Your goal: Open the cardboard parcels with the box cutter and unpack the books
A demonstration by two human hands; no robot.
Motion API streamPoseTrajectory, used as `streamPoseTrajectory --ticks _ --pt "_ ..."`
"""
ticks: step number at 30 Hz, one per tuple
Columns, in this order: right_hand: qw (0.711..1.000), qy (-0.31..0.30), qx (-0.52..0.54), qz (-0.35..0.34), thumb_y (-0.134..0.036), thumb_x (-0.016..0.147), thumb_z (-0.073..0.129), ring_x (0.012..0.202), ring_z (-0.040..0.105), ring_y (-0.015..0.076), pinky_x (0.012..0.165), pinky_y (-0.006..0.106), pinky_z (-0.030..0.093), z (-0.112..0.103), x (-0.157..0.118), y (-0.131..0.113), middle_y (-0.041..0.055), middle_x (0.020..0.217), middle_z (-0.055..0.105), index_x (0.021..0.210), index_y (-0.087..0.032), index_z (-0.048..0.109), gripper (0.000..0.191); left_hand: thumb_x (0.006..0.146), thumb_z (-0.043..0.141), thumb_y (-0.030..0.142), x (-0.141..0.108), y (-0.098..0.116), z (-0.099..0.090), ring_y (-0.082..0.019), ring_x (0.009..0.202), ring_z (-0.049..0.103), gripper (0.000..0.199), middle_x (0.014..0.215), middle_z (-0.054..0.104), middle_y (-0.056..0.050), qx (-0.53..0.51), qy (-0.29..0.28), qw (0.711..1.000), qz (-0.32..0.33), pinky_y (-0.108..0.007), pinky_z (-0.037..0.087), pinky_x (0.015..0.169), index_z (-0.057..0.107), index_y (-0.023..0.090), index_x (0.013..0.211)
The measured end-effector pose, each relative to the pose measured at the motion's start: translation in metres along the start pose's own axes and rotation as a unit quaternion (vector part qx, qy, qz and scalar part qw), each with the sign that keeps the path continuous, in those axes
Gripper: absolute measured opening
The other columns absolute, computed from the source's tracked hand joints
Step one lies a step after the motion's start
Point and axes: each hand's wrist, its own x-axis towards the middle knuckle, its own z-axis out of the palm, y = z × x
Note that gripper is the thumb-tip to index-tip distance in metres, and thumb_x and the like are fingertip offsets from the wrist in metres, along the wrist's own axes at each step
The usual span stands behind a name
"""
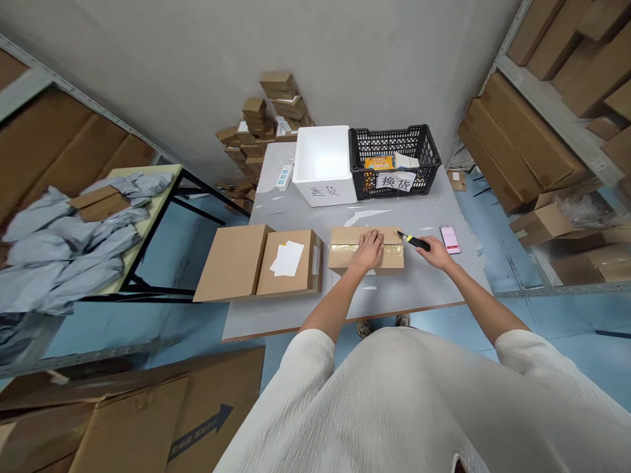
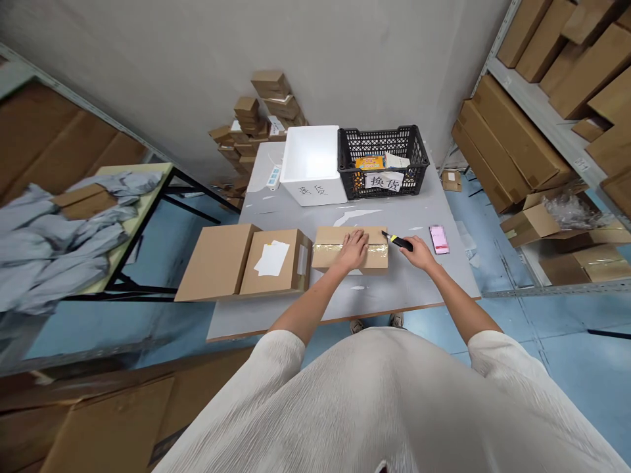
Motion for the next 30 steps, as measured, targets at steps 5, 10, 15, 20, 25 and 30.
streamPoseTrajectory --ticks 5,10,15,20,25,30 --pt "0.994 0.005 0.109 0.018 -0.053 0.099 0.067 0.126 0.070 0.0331 0.111 0.049 0.055 0.025 -0.001 -0.014 0.0130 0.138 0.074 0.138 -0.026 0.070 0.048 0.110 0.043 0.033 -0.041 -0.038 -0.016 -0.029 0.173 0.025 0.058 0.180 0.041 -0.012 0.010 0.052 0.996 -0.066 -0.059 0.016 0.141 0.047 0.031 0.168" --pt "0.981 -0.029 0.187 0.033 -0.062 0.096 0.069 0.126 0.072 0.0309 0.111 0.048 0.056 0.041 -0.005 -0.030 0.0121 0.146 0.072 0.137 -0.027 0.070 0.053 0.098 0.070 0.057 -0.078 -0.086 -0.020 -0.040 0.174 0.020 0.091 0.188 0.017 -0.016 -0.026 0.034 0.983 -0.178 -0.059 0.030 0.136 0.032 0.030 0.177" --pt "0.972 -0.041 0.227 0.041 -0.068 0.094 0.072 0.127 0.072 0.0325 0.111 0.050 0.057 0.047 -0.010 -0.044 0.0130 0.147 0.073 0.137 -0.027 0.070 0.060 0.076 0.096 0.054 -0.087 -0.104 -0.019 -0.044 0.162 0.045 0.130 0.188 0.006 -0.019 -0.091 -0.035 0.979 -0.182 -0.050 0.049 0.123 0.019 0.035 0.179" --pt "0.971 -0.010 0.234 0.050 -0.072 0.092 0.070 0.129 0.071 0.0342 0.111 0.052 0.057 0.039 -0.013 -0.045 0.0124 0.141 0.076 0.136 -0.027 0.071 0.063 0.078 0.096 0.054 -0.080 -0.096 -0.022 -0.044 0.150 0.058 0.116 0.188 0.008 -0.020 -0.070 -0.035 0.981 -0.180 -0.050 0.052 0.120 0.034 0.033 0.173" --pt "0.974 0.025 0.214 0.072 -0.074 0.090 0.071 0.122 0.072 0.0337 0.109 0.052 0.059 0.019 -0.013 -0.034 0.0143 0.142 0.074 0.132 -0.024 0.072 0.065 0.081 0.088 0.068 -0.072 -0.092 -0.036 -0.045 0.155 0.052 0.113 0.189 0.013 -0.015 -0.063 -0.078 0.987 -0.128 -0.049 0.050 0.123 0.037 0.030 0.174" --pt "0.964 0.054 0.246 0.083 -0.075 0.088 0.073 0.106 0.074 0.0306 0.099 0.054 0.065 0.007 -0.010 -0.025 0.0136 0.142 0.073 0.129 -0.025 0.074 0.064 0.082 0.077 0.077 -0.059 -0.096 -0.054 -0.041 0.160 0.048 0.108 0.184 0.031 -0.016 -0.070 -0.125 0.987 -0.076 -0.043 0.046 0.126 0.046 0.023 0.170"
